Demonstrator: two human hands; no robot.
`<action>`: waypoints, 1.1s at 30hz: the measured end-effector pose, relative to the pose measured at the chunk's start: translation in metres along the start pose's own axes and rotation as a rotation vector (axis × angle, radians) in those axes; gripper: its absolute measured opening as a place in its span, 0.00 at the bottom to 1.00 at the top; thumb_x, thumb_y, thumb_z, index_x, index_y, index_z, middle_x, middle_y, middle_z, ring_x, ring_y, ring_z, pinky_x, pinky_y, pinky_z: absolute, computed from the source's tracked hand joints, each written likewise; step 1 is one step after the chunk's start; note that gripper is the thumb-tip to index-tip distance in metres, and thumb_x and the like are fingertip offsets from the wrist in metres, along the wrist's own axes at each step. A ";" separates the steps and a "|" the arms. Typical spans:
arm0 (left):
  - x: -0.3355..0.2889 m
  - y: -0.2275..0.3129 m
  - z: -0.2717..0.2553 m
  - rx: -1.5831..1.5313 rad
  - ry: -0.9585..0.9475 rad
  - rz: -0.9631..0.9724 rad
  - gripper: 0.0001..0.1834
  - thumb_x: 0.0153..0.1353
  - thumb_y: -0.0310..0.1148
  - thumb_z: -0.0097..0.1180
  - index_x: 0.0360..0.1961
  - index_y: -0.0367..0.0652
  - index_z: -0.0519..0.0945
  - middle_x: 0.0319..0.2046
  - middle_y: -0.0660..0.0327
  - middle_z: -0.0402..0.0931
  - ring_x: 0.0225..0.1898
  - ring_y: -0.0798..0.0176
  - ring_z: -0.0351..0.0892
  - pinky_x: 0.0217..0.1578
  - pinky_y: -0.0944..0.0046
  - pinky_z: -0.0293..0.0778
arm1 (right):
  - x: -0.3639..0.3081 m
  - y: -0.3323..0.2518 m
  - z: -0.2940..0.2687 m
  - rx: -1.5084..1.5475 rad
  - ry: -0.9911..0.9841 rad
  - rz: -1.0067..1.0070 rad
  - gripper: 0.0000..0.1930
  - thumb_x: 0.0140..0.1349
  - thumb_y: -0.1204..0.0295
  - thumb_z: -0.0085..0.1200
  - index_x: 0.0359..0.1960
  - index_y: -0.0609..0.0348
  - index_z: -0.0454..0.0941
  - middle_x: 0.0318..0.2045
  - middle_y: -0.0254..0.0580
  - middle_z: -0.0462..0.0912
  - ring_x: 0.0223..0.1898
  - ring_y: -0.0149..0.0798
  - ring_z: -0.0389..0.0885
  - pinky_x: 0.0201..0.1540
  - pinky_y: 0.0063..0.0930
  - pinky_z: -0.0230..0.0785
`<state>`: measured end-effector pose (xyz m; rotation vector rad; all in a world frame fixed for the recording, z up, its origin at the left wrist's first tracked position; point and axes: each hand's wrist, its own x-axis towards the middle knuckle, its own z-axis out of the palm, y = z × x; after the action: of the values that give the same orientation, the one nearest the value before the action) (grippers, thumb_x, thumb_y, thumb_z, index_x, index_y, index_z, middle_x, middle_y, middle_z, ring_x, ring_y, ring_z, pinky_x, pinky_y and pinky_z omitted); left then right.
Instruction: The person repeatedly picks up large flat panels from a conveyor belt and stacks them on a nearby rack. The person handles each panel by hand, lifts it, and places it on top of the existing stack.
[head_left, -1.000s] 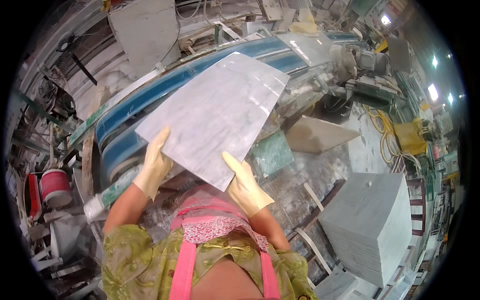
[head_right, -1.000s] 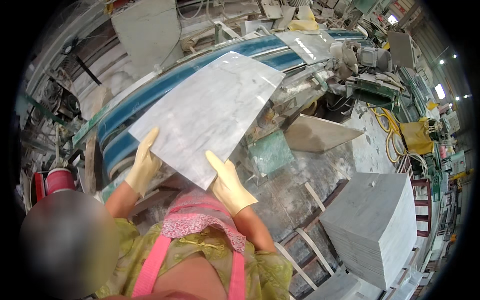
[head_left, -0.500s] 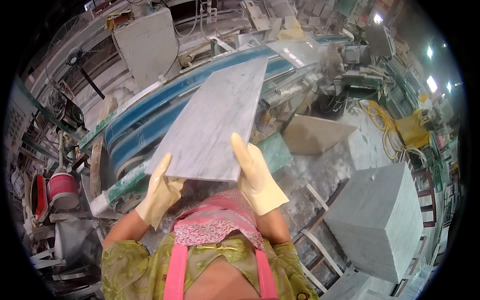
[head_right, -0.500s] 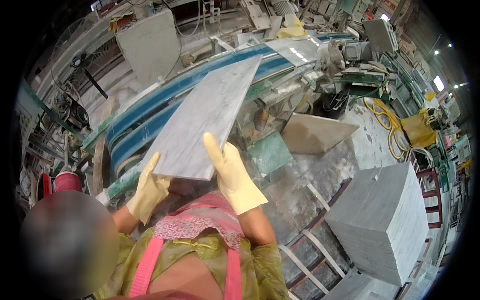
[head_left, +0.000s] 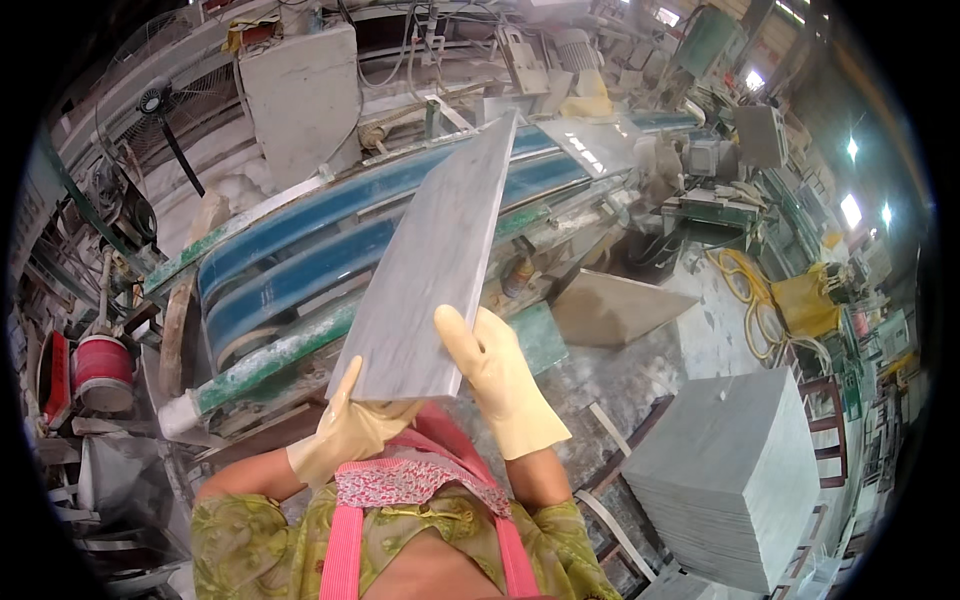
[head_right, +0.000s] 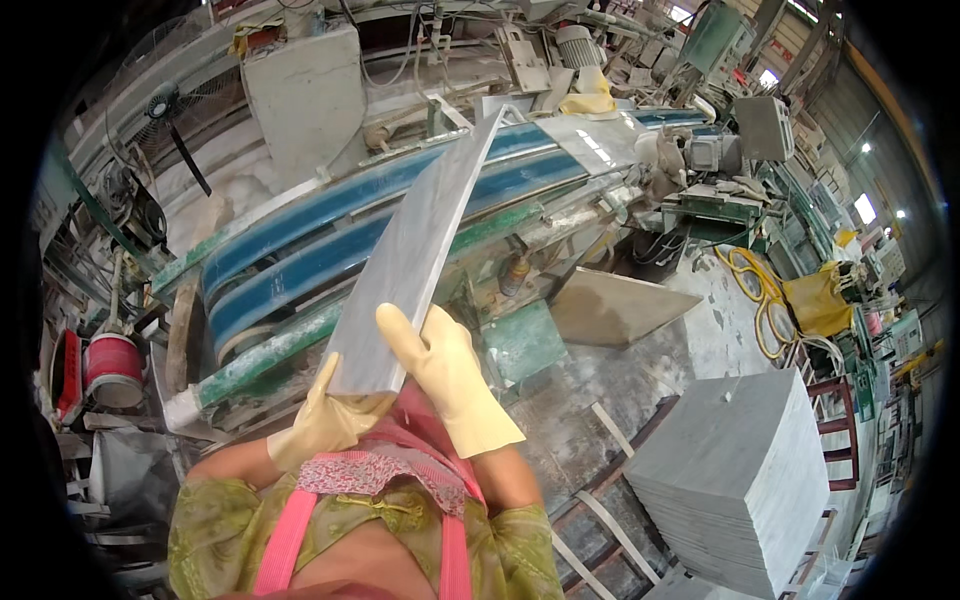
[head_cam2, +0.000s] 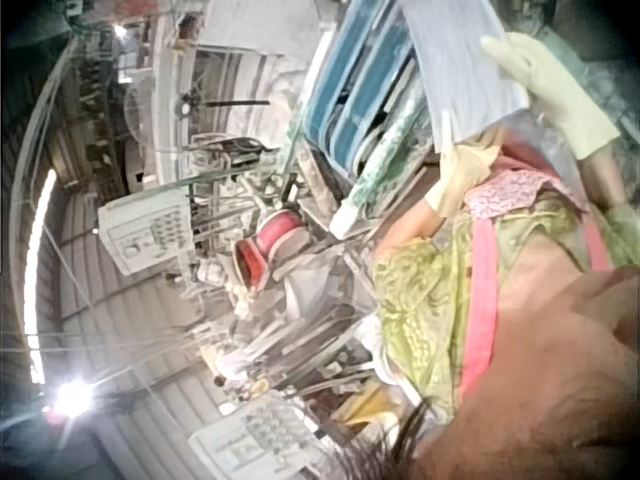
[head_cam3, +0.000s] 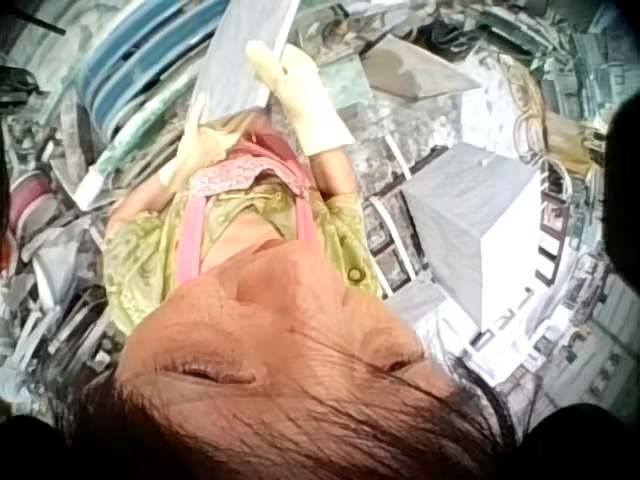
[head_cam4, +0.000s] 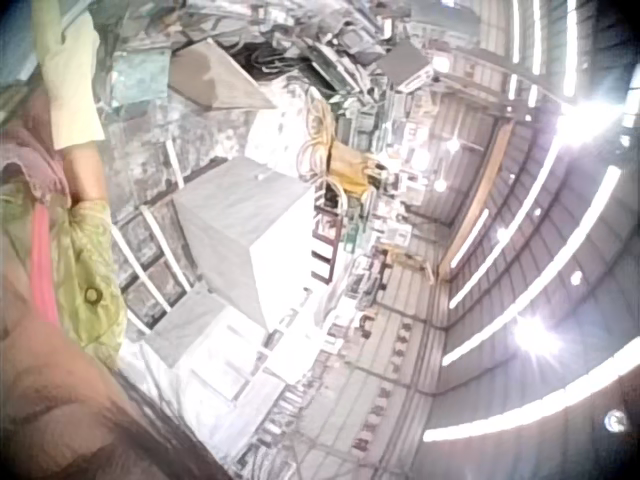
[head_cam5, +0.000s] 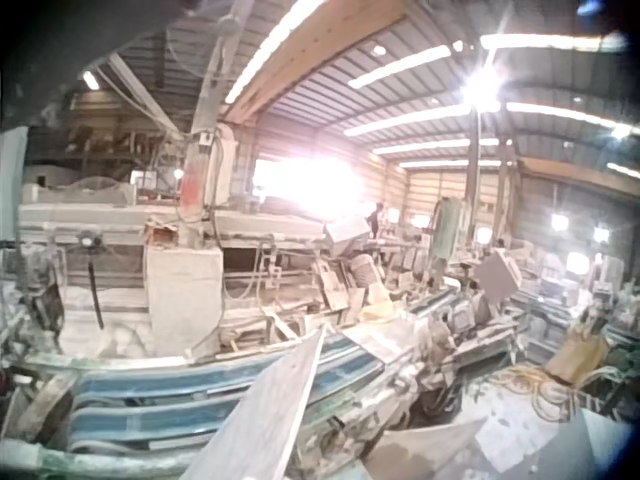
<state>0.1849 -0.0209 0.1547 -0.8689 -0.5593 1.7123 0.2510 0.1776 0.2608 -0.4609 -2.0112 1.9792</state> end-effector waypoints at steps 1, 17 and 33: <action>0.001 0.006 -0.006 -0.025 0.015 0.013 0.37 0.65 0.50 0.55 0.69 0.45 0.58 0.65 0.52 0.62 0.67 0.52 0.60 0.68 0.52 0.59 | 0.001 0.000 0.001 0.014 0.001 0.004 0.27 0.65 0.52 0.56 0.45 0.70 0.79 0.36 0.47 0.84 0.39 0.34 0.81 0.45 0.31 0.72; -0.003 -0.034 0.030 -1.756 0.053 -0.335 0.25 0.67 0.38 0.38 0.66 0.60 0.63 0.69 0.81 0.58 0.71 0.76 0.52 0.67 0.30 0.47 | 0.023 -0.014 -0.014 0.545 0.044 -0.013 0.45 0.68 0.34 0.26 0.48 0.70 0.78 0.43 0.43 0.84 0.45 0.33 0.79 0.51 0.27 0.67; 0.014 -0.044 0.032 0.693 0.019 0.145 0.38 0.62 0.37 0.62 0.68 0.38 0.56 0.67 0.49 0.59 0.69 0.48 0.57 0.69 0.47 0.56 | -0.013 -0.007 -0.041 0.662 0.109 0.073 0.24 0.69 0.62 0.50 0.56 0.72 0.72 0.52 0.47 0.79 0.52 0.37 0.79 0.55 0.31 0.70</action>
<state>0.1845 0.0076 0.2030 -0.4275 0.1275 1.8469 0.2801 0.2096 0.2692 -0.4658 -1.1800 2.4336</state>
